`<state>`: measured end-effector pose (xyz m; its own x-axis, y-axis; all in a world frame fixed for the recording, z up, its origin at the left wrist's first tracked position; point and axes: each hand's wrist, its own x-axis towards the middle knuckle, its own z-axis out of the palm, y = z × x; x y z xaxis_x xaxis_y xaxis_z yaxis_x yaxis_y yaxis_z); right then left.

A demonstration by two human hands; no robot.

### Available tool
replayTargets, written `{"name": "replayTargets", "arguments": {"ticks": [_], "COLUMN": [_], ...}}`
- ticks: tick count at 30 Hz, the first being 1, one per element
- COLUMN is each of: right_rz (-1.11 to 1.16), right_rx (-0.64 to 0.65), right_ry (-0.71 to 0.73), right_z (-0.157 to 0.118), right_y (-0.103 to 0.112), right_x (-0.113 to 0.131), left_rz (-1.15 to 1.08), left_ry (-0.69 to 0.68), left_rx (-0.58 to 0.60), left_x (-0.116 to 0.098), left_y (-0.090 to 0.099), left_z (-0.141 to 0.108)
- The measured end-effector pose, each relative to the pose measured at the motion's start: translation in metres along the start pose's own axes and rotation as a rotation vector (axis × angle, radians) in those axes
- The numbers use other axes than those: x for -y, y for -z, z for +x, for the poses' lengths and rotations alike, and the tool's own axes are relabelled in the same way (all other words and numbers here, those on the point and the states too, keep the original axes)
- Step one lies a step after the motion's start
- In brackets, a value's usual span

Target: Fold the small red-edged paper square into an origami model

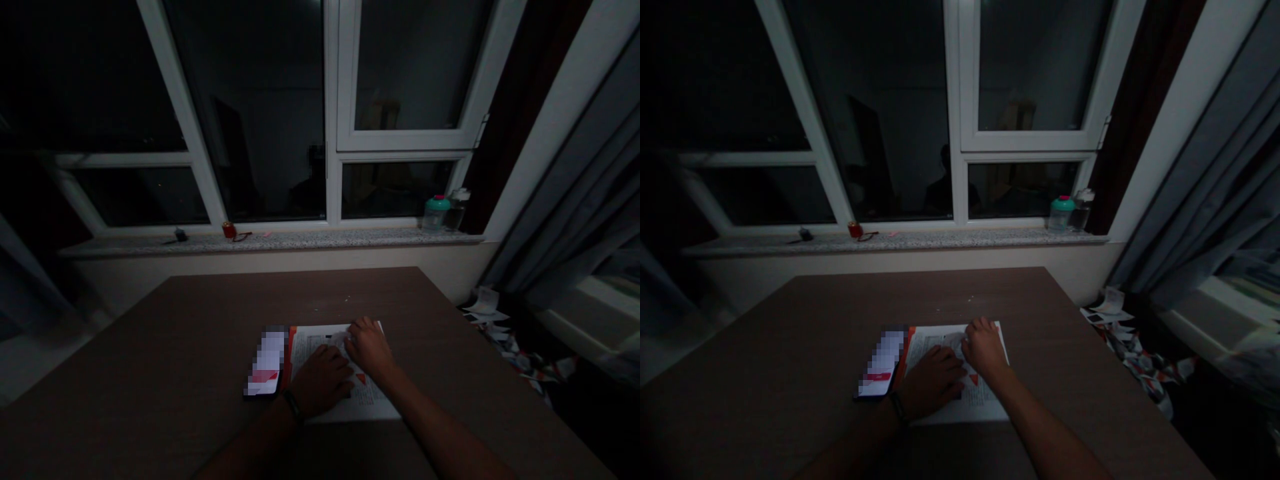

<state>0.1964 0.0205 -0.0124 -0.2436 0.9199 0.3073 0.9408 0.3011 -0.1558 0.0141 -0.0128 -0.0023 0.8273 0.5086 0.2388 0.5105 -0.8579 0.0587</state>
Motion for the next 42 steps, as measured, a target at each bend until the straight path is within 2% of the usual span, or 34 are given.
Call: {"name": "replayTargets", "arguments": {"ticks": [18, 22, 27, 34, 38, 42], "right_rz": [-0.039, -0.034, -0.029, -0.021, 0.045, 0.207], "right_rx": [0.034, 0.042, 0.03, 0.018, -0.027, -0.085], "right_ry": [-0.011, -0.027, -0.039, -0.053, -0.048, -0.053], "right_z": [0.004, 0.003, 0.003, 0.003, 0.0, -0.005], "right_y": [0.002, 0.003, 0.003, -0.001, -0.002, 0.0], "right_x": [0.003, 0.002, 0.003, 0.001, -0.003, -0.011], "left_rz": [-0.049, -0.054, -0.054, -0.039, -0.045, -0.06], "left_ry": [0.024, 0.064, 0.048, 0.057, 0.11, 0.129], "left_rx": [0.045, 0.023, 0.039, 0.057, 0.04, 0.01], "left_x": [0.001, 0.001, 0.002, 0.002, 0.002, 0.004], "left_y": [0.001, -0.001, -0.005, 0.0, 0.004, 0.006], "left_z": [-0.001, -0.003, -0.004, -0.002, -0.002, -0.004]}}
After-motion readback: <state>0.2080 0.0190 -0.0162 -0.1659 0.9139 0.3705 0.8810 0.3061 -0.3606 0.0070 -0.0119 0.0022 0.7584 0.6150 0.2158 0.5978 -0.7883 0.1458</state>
